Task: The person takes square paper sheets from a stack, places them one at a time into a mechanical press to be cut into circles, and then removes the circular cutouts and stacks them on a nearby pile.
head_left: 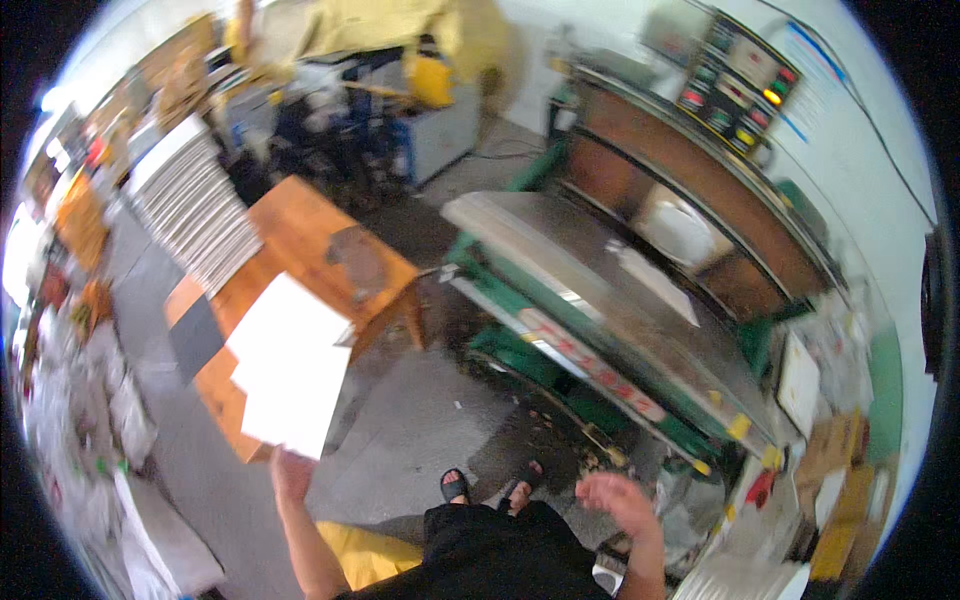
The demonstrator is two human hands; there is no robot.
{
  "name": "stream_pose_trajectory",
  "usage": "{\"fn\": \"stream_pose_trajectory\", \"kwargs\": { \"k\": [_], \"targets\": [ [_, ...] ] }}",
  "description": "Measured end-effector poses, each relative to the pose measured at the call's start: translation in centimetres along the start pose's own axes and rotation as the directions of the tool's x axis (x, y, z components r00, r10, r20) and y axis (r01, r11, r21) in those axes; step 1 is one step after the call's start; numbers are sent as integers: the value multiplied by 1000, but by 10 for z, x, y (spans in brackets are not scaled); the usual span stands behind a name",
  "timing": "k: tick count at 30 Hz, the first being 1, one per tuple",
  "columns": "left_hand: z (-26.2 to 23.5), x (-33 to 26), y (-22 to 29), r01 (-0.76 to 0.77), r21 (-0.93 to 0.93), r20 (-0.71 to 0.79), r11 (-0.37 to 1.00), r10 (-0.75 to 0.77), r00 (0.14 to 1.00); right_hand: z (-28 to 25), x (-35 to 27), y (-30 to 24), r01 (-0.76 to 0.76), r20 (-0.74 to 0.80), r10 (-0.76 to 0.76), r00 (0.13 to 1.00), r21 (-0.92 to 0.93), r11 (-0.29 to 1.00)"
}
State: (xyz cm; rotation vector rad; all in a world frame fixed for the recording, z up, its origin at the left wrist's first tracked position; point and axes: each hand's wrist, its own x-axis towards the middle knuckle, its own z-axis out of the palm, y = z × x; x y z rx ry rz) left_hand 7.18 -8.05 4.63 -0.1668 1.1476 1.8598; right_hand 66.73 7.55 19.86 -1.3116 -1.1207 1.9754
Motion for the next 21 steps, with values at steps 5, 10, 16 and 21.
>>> {"fn": "stream_pose_trajectory", "kwargs": {
  "k": [5, 10, 16, 21],
  "targets": [
    [25, -4, 31, -289, 247, 16, 925, 295, 955, -110, 85, -103, 489, -503, -330, 799, 225, 843],
    [189, -83, -25, -259, 305, 131, 916, 229, 965, -282, 216, -68, 130, -817, -17, 576, 71, 989],
    [278, -124, -170, 285, 499, 274, 818, -461, 844, -311, 292, -75, 54, -508, 303, 806, 573, 818],
    [403, -165, -277, 476, 573, 344, 667, -723, 599, -337, 269, -94, 198, -373, 33, 927, 563, 802]
  ]
}}
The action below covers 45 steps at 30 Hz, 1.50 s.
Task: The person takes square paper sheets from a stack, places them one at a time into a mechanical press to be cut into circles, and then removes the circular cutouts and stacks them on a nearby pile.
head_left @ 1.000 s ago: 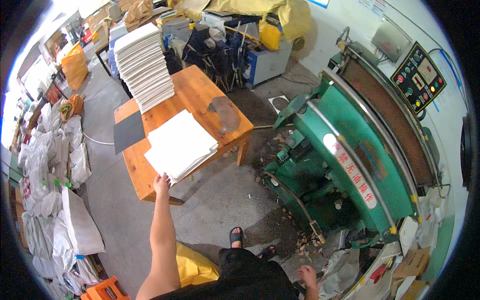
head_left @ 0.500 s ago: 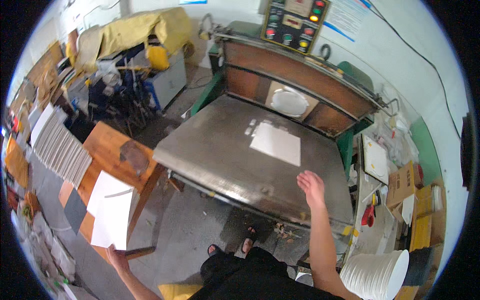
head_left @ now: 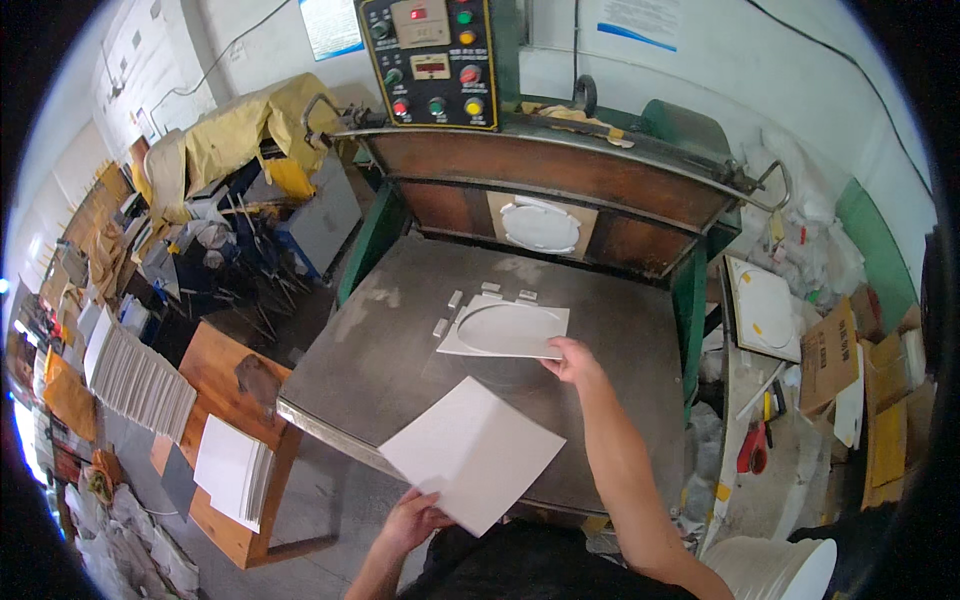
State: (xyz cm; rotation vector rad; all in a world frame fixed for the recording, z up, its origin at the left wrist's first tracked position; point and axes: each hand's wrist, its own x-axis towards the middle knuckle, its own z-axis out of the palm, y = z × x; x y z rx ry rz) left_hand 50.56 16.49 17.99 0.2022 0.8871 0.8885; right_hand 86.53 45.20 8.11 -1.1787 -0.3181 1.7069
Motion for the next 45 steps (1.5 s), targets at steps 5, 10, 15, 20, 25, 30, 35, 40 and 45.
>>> {"fn": "stream_pose_trajectory", "kwargs": {
  "k": [5, 10, 15, 20, 25, 30, 35, 40, 45],
  "targets": [
    [62, 125, -3, -59, 53, -12, 997, 59, 998, -42, -87, -35, 302, 65, -309, 949, 91, 949],
    [79, 260, 3, -47, -76, -79, 996, 41, 996, -99, -221, -39, 419, -240, -397, 886, 44, 907],
    [58, 266, -12, -104, 86, -17, 991, 106, 994, -178, -321, 42, 452, -482, -400, 780, -8, 892],
    [113, 271, -41, -415, 894, 295, 168, 477, 828, -119, -397, 77, 539, -628, -425, 652, -11, 842],
    [175, 325, -34, -148, 805, 479, -575, 482, 734, -107, -418, 109, 522, -570, -524, 633, -184, 832],
    [166, 353, -29, -151, 793, 457, -590, 413, 788, -40, -447, 98, 551, -610, -575, 545, -257, 794],
    [166, 284, -22, -621, 778, 627, -97, 194, 755, -39, -459, 142, 496, -786, -461, 411, -232, 837],
    [178, 128, 14, -158, 810, 442, 565, -411, 798, -46, -468, 180, 583, -778, -287, 559, 122, 803],
    [162, 96, -28, -274, 816, 522, 509, -445, 728, -42, -485, 197, 634, -768, -288, 573, 192, 749]
  ]
}}
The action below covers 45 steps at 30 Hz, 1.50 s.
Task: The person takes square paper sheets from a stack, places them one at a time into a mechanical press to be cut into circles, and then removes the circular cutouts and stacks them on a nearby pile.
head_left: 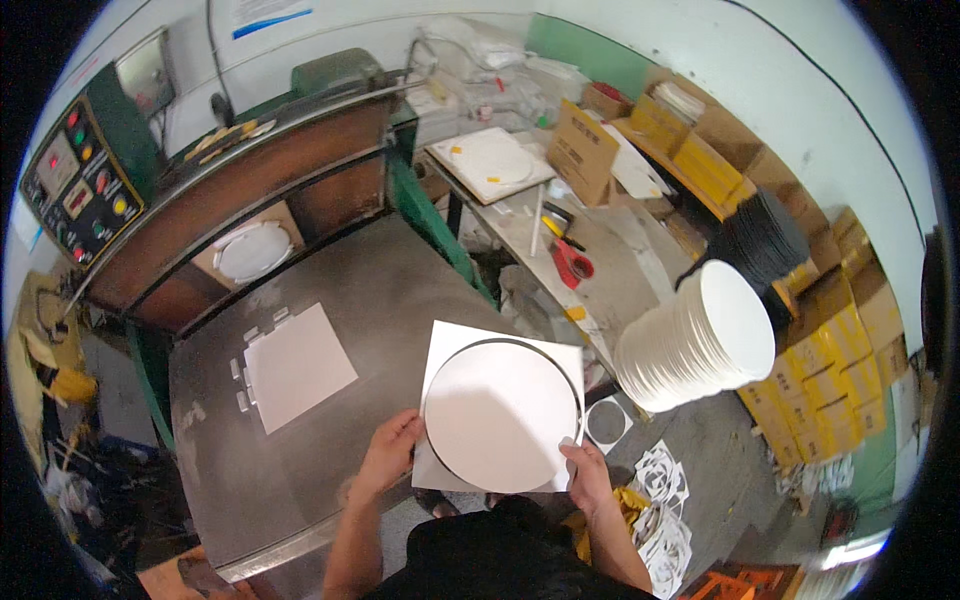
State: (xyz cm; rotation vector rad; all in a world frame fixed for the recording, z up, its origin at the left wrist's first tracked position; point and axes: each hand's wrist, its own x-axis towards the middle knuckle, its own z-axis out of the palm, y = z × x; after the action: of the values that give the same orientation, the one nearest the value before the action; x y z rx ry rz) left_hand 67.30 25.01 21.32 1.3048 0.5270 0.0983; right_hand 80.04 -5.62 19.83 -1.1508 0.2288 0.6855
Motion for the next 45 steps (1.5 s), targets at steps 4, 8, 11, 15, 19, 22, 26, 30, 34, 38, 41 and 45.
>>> {"fn": "stream_pose_trajectory", "kwargs": {
  "k": [4, 8, 11, 15, 19, 22, 26, 30, 34, 38, 41, 45],
  "targets": [
    [30, 10, -22, 24, 185, -65, 983, -12, 998, -25, -14, -10, -70, 71, 63, 995, 111, 991],
    [83, 5, -9, 116, 227, -84, 967, -99, 992, -81, -8, -3, -80, 39, 78, 996, 46, 996],
    [125, 4, -14, 78, 300, 2, 951, -83, 997, -124, 3, 4, -26, 35, 29, 999, -75, 997],
    [154, 19, -7, -26, 223, 72, 974, 10, 997, -234, -7, 2, -117, -32, 118, 993, 40, 992],
    [202, 51, 70, -126, -4, 104, 992, 126, 987, -370, -63, -5, 183, -403, -258, 878, -216, 959],
    [286, 79, 112, -188, -196, 198, 963, 226, 954, -430, -113, -38, -106, -622, -486, 614, -676, 730],
    [417, 119, 138, -166, -298, 366, 940, 273, 890, -497, -161, -34, -600, -590, -785, 188, -702, 383],
    [476, 148, 141, -73, -124, 494, 990, 126, 860, -539, -183, 18, -818, -751, -642, 154, -462, 344],
    [482, 165, 133, 3, 16, 516, 1000, -11, 857, -574, -156, 167, -989, -807, -591, 21, -104, 108],
    [483, 166, 138, 74, 8, 553, 997, -66, 831, -552, -98, 213, -872, -893, 93, 440, -401, 279],
    [463, 165, 152, 111, -2, 634, 994, -85, 768, -519, -26, 221, -705, -597, 453, 662, -292, 646],
    [404, 102, 174, -474, 452, 432, 756, 279, 858, -496, 58, 180, -582, -440, 404, 802, -429, 691]
  ]
}}
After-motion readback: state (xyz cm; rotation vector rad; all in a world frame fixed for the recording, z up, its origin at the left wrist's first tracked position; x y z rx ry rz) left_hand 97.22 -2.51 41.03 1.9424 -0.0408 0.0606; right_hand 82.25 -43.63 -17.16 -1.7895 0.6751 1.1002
